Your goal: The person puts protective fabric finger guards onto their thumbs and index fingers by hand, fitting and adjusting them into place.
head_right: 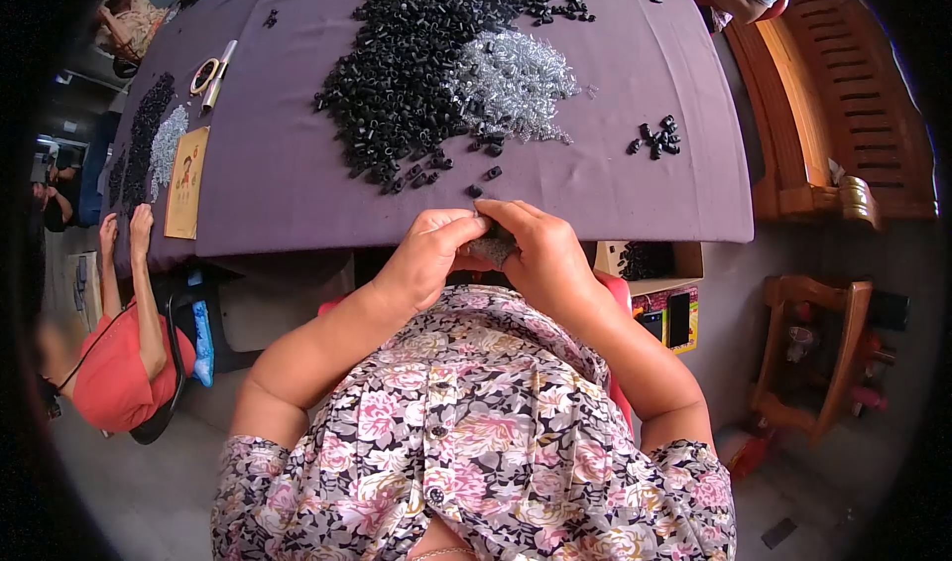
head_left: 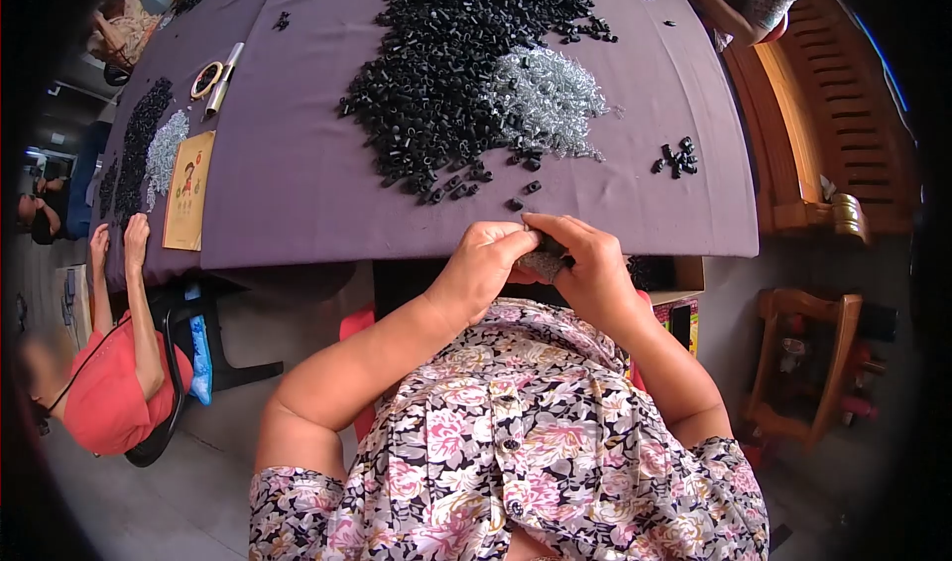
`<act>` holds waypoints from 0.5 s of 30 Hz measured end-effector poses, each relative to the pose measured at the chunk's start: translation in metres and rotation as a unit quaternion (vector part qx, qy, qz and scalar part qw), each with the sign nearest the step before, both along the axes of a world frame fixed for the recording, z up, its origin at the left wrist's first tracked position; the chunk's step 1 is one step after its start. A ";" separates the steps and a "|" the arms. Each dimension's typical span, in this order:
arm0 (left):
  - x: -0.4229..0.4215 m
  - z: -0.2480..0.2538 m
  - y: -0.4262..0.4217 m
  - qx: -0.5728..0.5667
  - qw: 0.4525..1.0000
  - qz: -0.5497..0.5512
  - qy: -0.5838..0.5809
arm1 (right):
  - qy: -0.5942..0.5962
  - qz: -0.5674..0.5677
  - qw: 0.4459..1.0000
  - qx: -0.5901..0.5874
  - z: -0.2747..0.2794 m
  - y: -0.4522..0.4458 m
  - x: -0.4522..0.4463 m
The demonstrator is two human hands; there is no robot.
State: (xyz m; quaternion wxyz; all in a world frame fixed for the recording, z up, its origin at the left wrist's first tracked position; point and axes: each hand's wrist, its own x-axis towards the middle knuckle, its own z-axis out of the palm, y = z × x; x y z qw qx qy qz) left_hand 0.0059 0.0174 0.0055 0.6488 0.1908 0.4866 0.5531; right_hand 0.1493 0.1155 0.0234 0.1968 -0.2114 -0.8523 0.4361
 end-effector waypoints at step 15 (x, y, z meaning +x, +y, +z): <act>0.004 0.001 -0.009 0.009 1.000 0.013 0.009 | -0.006 -0.019 1.000 0.002 -0.002 -0.006 0.003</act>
